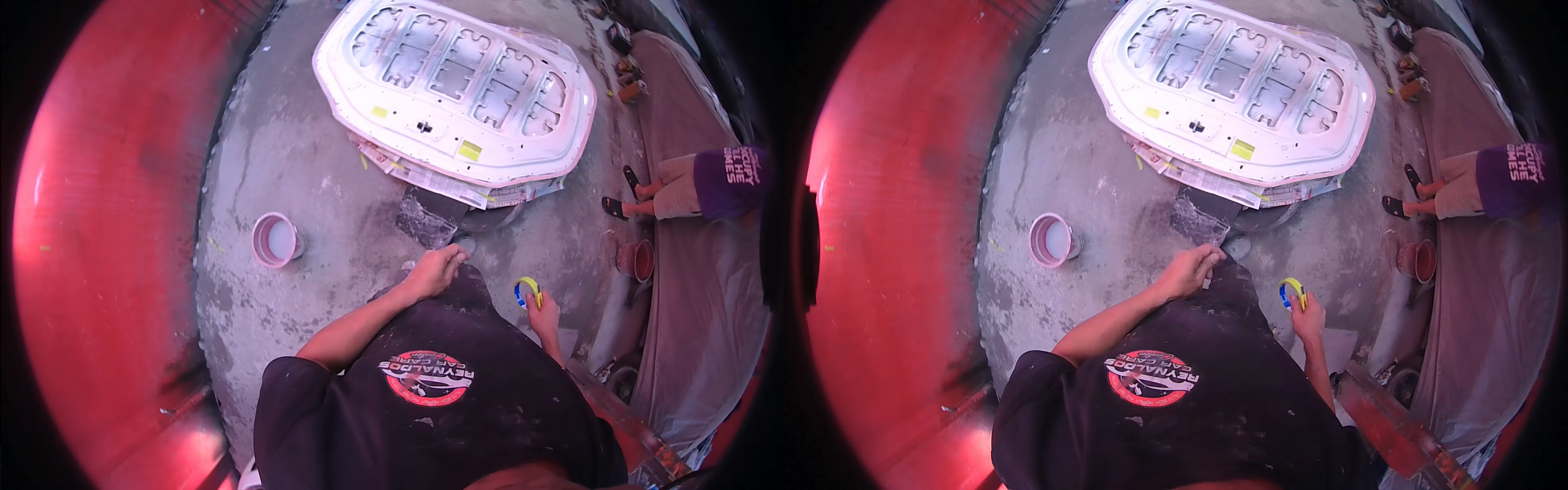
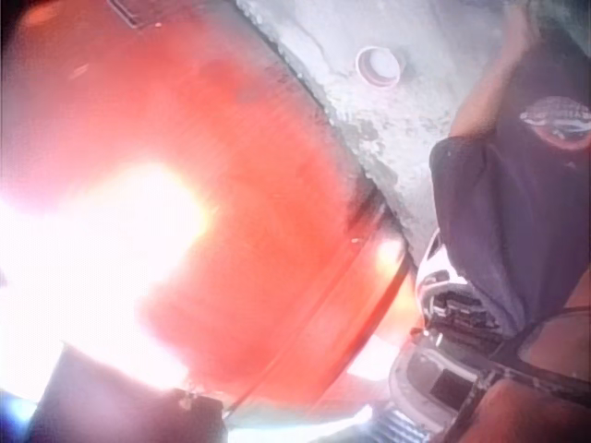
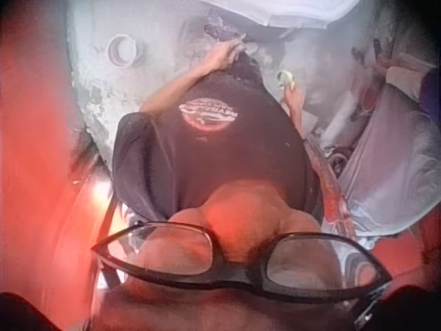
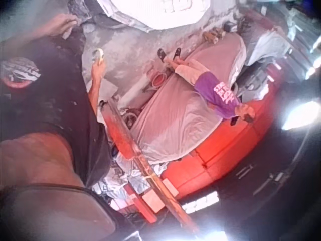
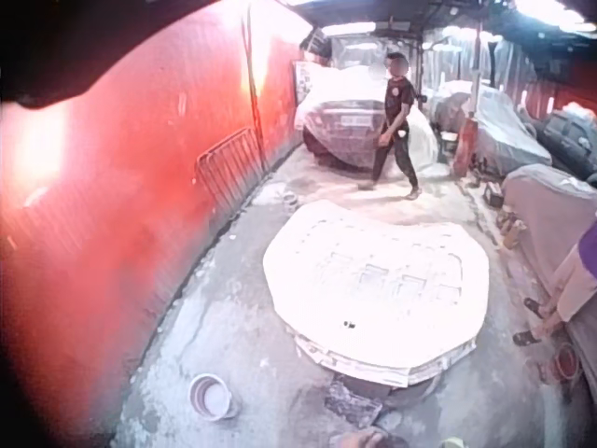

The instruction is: The person applies strips of yellow masking tape to a white car hood resting on a stand. They use a yellow utility knife to cut the tape and smooth it down around the contours and holes of the hood.

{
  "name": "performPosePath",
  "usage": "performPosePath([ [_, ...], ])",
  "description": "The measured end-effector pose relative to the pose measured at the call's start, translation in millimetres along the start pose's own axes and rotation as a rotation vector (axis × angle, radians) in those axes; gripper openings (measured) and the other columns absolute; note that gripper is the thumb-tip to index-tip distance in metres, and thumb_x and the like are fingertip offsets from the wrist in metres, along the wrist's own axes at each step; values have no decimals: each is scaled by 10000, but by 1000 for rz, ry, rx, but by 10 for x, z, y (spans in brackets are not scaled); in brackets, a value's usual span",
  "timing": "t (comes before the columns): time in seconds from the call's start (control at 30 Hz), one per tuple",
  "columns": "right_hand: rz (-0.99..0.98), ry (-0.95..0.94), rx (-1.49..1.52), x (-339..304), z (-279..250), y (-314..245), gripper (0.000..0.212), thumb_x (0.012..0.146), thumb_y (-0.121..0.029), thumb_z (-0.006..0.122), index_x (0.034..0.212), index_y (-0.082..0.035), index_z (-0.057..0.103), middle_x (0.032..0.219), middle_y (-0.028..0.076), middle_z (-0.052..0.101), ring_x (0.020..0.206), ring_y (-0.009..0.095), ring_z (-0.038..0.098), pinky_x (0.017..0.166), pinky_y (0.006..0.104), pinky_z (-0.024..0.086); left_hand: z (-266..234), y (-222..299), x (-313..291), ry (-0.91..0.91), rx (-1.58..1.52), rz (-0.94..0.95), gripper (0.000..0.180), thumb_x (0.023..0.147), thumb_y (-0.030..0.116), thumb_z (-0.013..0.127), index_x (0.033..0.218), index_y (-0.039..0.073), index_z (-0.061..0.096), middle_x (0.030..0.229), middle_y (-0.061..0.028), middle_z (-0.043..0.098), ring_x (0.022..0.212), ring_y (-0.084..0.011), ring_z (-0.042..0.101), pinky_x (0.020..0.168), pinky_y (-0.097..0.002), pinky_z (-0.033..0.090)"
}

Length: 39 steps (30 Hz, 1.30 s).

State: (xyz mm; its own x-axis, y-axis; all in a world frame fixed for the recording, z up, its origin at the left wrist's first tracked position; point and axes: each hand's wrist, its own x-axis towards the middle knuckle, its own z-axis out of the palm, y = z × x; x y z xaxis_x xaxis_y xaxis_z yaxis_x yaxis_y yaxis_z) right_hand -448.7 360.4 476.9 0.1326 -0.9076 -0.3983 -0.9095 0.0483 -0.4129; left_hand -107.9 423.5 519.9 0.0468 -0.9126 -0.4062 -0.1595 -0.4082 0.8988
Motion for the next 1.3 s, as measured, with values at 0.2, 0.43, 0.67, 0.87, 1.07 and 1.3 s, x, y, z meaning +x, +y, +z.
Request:
performPosePath([
  [0.2,-90,124,-59,-153,-355,-232,417,918,-384,673,829,4,548,678,180,592,603,283,571,594,418,442,-117,-196,-544,132,34,-173,620,966,587,496,1017,-3,678,794,-181,676,750,-296,667,726,-420,499],
  [0.43,-100,101,-76,-390,-445,-206,416,918,-378,677,849,14,558,699,204,603,632,328,586,601,442,444,-35,-164,-823,-346,-204,-295,707,965,553,509,1411,11,425,1324,-200,578,1228,-266,542,1064,-392,385],
  [0.67,4,76,-69,-705,-457,261,390,922,-354,685,853,16,581,679,147,625,625,199,581,609,396,457,86,-200,-1160,-753,-422,-139,921,985,703,281,1581,18,125,1580,-161,315,1453,-258,299,1197,-370,217],
  [0.87,80,193,109,-958,-674,1062,400,923,-359,685,837,16,579,675,155,624,627,212,600,601,407,456,243,217,-1464,-667,-165,-44,878,980,664,310,1548,1,221,1573,-165,302,1457,-273,265,1195,-384,198],
  [1.07,185,235,181,-1067,-908,1960,396,923,-371,673,844,5,576,691,195,611,627,322,609,602,446,448,586,719,-891,-619,-199,-309,444,943,212,688,1316,-11,598,1103,-143,728,981,-196,709,854,-335,560],
  [1.3,213,376,180,-737,-1373,2731,407,927,-384,658,841,6,578,679,207,599,602,357,589,570,469,418,1631,1678,80,229,679,382,379,927,79,603,1306,57,604,927,-197,703,794,-320,691,725,-385,530],
])
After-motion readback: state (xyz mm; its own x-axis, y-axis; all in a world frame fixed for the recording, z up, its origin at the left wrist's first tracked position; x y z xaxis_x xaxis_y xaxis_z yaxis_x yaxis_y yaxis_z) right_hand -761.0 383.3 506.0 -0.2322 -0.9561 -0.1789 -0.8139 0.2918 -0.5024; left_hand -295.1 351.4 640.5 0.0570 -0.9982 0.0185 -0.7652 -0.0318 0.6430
